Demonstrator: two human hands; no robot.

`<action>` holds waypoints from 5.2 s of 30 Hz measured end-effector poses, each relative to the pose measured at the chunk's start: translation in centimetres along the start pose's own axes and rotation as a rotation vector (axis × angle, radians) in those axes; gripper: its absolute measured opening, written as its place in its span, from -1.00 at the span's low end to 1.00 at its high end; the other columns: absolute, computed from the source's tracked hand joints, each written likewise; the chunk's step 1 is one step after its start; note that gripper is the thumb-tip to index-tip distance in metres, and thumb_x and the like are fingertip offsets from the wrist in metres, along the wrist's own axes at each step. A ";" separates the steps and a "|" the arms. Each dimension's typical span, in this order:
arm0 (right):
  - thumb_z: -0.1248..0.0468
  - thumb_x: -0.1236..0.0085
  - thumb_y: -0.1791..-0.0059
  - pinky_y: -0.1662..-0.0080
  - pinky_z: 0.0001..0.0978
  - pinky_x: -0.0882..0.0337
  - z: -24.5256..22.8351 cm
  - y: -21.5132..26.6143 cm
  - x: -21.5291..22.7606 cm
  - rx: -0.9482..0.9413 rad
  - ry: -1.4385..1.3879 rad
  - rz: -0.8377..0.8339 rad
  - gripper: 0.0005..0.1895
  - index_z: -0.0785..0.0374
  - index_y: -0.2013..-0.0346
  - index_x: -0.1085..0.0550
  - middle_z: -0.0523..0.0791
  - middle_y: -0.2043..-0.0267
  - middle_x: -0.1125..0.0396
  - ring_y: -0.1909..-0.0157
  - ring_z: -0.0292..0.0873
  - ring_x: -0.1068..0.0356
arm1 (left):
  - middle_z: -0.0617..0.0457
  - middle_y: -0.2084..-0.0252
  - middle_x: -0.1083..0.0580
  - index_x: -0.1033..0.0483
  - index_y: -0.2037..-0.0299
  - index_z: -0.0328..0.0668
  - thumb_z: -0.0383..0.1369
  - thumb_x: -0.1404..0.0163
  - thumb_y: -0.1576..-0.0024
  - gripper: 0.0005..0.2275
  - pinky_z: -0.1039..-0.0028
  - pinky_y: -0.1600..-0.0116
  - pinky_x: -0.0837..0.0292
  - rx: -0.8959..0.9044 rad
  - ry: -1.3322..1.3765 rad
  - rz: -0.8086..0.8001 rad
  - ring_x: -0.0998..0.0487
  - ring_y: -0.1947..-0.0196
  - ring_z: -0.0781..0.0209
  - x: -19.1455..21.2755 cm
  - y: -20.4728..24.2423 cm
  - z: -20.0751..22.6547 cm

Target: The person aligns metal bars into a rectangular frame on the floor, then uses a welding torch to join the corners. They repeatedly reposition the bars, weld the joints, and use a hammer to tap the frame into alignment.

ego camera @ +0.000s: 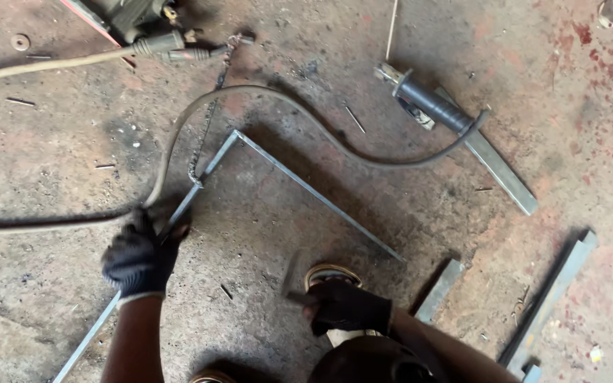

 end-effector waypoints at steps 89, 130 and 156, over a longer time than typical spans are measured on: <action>0.01 -0.18 -0.10 0.13 -0.29 -0.62 -30.1 -1.2 9.2 0.910 1.272 1.019 -0.54 0.32 -0.10 -0.44 0.08 0.06 -0.48 0.15 -0.08 -0.55 | -0.08 -0.11 -0.46 -0.53 -0.03 0.00 -0.27 0.06 -0.17 -0.74 -0.19 -0.45 0.01 -0.783 0.437 -0.086 -0.36 -0.19 -0.19 0.5 5.0 34.0; -0.11 -0.16 0.00 0.41 -0.22 -0.33 -24.5 -12.2 6.3 0.541 1.274 0.799 -0.58 0.21 0.23 -0.48 -0.10 0.45 -0.40 0.47 -0.11 -0.35 | -0.04 0.24 -0.56 -0.52 0.07 -0.23 -0.35 0.07 -0.24 -0.82 0.37 0.23 -0.50 0.490 1.819 -0.227 -0.57 0.29 0.21 -2.6 -2.0 18.8; 0.11 -0.39 0.12 0.19 -0.03 -0.46 -17.1 -5.7 9.6 0.587 1.586 0.882 -0.55 0.28 0.07 -0.47 0.05 0.28 -0.41 0.22 0.13 -0.43 | -0.04 0.08 -0.56 -0.48 -0.05 -0.25 -0.22 -0.03 -0.21 -0.69 0.31 0.11 -0.63 1.118 2.639 -0.152 -0.62 0.16 0.11 -8.5 -3.0 20.5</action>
Point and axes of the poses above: each hand's wrist, its own y-axis away from the middle knuckle, its own x-axis out of the back of the hand, z = x × y, the point moved 9 cm from there along -y, towards the middle knuckle
